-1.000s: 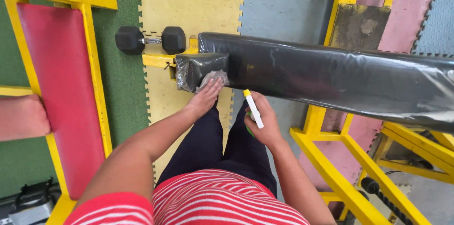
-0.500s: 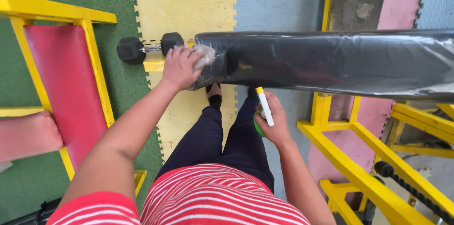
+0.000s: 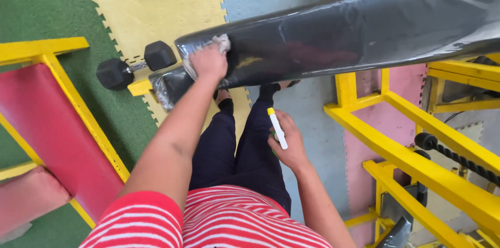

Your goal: Cleaning gym machines and weight plates using a spray bottle and a cloth.

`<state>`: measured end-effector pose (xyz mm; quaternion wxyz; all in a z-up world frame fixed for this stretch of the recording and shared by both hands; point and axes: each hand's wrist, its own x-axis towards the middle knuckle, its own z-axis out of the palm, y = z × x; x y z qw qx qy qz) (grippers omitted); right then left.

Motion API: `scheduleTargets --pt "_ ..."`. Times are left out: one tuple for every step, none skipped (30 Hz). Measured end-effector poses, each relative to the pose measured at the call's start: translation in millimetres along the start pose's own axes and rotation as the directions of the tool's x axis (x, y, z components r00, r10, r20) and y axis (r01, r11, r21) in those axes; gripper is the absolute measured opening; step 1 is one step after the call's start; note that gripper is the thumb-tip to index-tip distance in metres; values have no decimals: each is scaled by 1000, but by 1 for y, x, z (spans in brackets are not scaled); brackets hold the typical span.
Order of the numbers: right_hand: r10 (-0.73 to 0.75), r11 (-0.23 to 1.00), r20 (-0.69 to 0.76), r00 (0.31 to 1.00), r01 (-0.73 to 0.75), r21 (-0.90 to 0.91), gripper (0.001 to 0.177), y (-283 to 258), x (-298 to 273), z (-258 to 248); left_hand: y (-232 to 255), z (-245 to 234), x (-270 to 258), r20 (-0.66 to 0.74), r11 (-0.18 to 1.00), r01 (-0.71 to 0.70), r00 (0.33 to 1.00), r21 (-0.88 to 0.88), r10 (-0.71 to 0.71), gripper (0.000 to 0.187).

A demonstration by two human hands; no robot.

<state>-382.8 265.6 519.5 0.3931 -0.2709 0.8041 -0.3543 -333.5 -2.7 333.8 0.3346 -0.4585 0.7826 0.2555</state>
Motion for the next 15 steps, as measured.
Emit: scheduleTargets --pt "24 1000 -13 1000 -24 -13 64 2 0 -2 7 23 6 -160 983 -53 987 -176 24 52" --pt "52 998 -28 998 -52 -26 65 3 -2 -4 14 47 11 -313 932 -133 949 -336 23 56" --pt "58 998 -38 998 -59 -22 65 3 1 -6 20 68 20 -311 934 -142 950 -329 35 56" --pt "59 998 -48 997 -59 -16 64 2 1 -9 25 91 25 -398 894 -201 917 -401 28 59" --pt "59 998 -57 997 -59 -10 63 1 1 -11 30 115 30 -480 845 -265 877 -464 11 63" --pt "68 998 -61 996 -69 -6 63 3 1 -13 39 129 30 -474 847 -266 880 -461 18 63" --pt "68 998 -71 995 -69 -12 62 4 1 -16 48 143 29 -471 818 -247 882 -520 -33 65" --pt "61 998 -80 995 -63 -20 62 6 4 -19 58 155 32 -469 782 -232 879 -578 -86 68" --pt "63 998 -85 994 -65 -18 62 9 3 -22 76 149 20 -469 783 -235 879 -575 -81 68" --pt "12 999 -104 995 -17 -47 61 11 3 -25 92 143 7 -449 813 -215 891 -541 -63 71" --pt "-40 997 -121 992 31 -78 60 13 2 -28 109 137 -6 -427 841 -195 903 -504 -46 75" --pt "-38 997 -116 992 30 -70 60 14 2 -33 126 129 -25 -425 845 -188 904 -500 -50 75" --pt "-38 998 -102 994 33 -47 61 14 2 -37 144 122 -44 -476 843 -338 872 -419 113 79" --pt "-44 999 -94 995 42 -29 62 15 6 -44 166 112 -59 -517 808 -487 810 -331 276 85" --pt "-48 999 -96 994 45 -28 62 17 7 -49 183 100 -63 -521 809 -488 808 -328 277 85"
